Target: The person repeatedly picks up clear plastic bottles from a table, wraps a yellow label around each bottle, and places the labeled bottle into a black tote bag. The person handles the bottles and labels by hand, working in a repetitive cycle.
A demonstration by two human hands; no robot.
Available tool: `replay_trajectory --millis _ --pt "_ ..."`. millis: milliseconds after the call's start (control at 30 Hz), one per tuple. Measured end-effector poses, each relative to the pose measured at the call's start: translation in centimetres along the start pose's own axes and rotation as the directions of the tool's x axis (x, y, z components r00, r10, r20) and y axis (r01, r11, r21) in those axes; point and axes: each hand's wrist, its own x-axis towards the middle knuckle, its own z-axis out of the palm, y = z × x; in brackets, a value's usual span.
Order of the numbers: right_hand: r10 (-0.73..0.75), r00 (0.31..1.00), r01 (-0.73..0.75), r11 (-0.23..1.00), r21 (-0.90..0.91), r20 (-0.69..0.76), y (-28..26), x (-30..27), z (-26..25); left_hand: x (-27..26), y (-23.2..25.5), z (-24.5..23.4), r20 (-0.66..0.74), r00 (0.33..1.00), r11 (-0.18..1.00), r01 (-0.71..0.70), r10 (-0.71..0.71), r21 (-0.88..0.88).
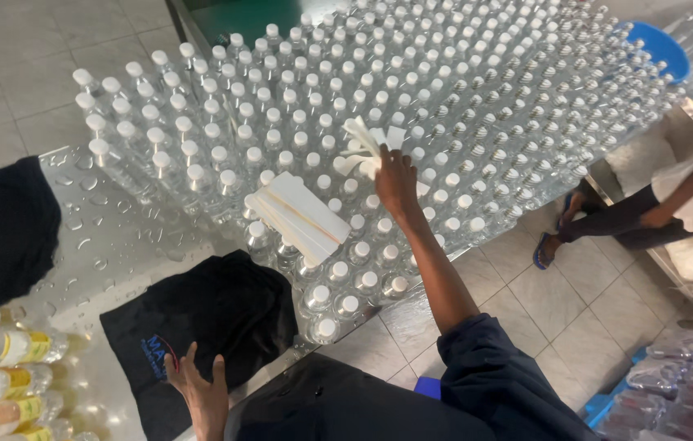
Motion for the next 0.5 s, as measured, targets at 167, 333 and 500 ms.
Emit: replay_trajectory --millis 167,333,500 --pt "-0.056 0.998 0.056 0.998 -0.019 0.011 -1.6 -2.4 -4.2 -2.9 6.7 -3.5 0.141 0.988 0.99 -0.039 0.058 -0.134" --pt "-0.583 0.747 0.357 0.757 0.547 0.32 -9.9 -12.6 -25.4 -7.7 11.0 -11.2 0.432 0.681 0.758 -0.286 0.591 -0.586" --pt "-0.986 0.029 0.339 -0.145 0.929 -0.165 -16.9 -20.7 -35.0 -11.2 15.9 -16.5 0.487 0.317 0.571 -0.592 0.814 -0.568"
